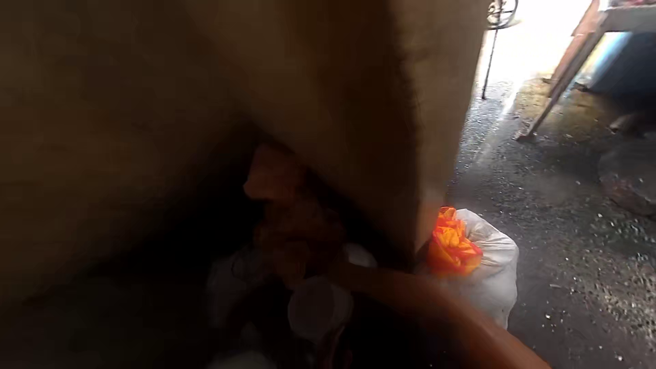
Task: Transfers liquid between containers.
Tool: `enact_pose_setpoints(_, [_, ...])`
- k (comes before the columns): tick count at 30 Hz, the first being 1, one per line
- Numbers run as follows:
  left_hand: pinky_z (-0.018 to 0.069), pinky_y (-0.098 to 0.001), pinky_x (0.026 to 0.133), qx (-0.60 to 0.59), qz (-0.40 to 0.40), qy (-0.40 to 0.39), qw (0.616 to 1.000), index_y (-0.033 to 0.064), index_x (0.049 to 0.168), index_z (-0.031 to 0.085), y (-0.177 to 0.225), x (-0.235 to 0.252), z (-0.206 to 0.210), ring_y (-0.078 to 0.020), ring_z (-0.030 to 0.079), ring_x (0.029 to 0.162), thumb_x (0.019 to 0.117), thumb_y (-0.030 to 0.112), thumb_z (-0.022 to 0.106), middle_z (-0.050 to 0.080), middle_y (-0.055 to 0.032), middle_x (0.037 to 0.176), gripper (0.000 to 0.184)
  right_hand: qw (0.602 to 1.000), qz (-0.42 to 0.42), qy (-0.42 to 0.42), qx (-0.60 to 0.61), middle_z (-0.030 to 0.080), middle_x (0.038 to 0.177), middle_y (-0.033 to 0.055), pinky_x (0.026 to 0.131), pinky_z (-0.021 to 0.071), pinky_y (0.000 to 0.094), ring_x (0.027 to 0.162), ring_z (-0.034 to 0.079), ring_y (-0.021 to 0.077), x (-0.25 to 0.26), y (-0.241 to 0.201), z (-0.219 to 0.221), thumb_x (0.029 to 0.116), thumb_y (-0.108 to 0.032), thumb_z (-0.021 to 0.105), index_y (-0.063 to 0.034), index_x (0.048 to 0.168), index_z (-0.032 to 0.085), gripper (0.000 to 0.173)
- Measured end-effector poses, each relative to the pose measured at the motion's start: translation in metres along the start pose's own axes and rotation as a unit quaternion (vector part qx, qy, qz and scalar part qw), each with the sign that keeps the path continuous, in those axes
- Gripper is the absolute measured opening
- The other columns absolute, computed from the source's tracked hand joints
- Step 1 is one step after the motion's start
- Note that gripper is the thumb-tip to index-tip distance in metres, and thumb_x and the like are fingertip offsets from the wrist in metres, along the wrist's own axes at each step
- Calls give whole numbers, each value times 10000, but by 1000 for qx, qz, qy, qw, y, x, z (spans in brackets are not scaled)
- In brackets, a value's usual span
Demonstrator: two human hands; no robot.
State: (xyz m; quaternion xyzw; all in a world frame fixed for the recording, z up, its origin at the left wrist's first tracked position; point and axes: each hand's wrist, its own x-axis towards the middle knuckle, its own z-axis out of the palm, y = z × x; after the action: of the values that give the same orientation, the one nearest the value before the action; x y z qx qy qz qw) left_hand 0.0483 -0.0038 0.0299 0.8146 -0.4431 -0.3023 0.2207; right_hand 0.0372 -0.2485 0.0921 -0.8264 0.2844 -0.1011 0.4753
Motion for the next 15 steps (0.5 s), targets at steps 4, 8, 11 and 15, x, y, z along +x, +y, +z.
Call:
enact_pose_setpoints(4, [447, -505, 1130, -9, 0, 0, 1000, 47, 1440, 571, -32, 6, -31, -326, 563, 1330, 973, 257, 646, 570, -187, 1451, 517, 971, 39, -93, -215, 514, 1486, 266, 1049, 439, 683, 1348, 502, 487, 23, 4, 27, 1047, -188, 505, -41, 1481, 517, 458])
enact_pose_setpoints(8, [390, -493, 1184, -26, -1, -15, 1000, 103, 1446, 581, -62, 0, -49, -291, 503, 1400, 982, 289, 631, 573, -140, 1466, 502, 925, 88, -162, -331, 463, 1510, 296, 999, 471, 683, 1341, 490, 518, 30, -24, 25, 1066, -84, 428, -17, 1492, 481, 435])
enact_pose_setpoints(11, [412, -472, 1174, -56, 15, -23, 998, 116, 1446, 583, -86, -6, -54, -263, 522, 1384, 973, 279, 640, 582, -128, 1455, 503, 921, -38, -162, -353, 585, 1399, 256, 1047, 464, 648, 1294, 557, 467, 36, -22, 30, 1019, -37, 512, -41, 1373, 610, 367])
enact_pose_setpoints(15, [529, -424, 1045, -218, 29, 22, 975, 46, 1442, 560, -105, -13, -70, -246, 628, 1238, 964, 255, 622, 607, -149, 1406, 525, 947, -72, -199, -242, 575, 1413, 201, 1089, 475, 557, 1311, 562, 369, 10, -54, 45, 992, -162, 634, -69, 1415, 569, 439])
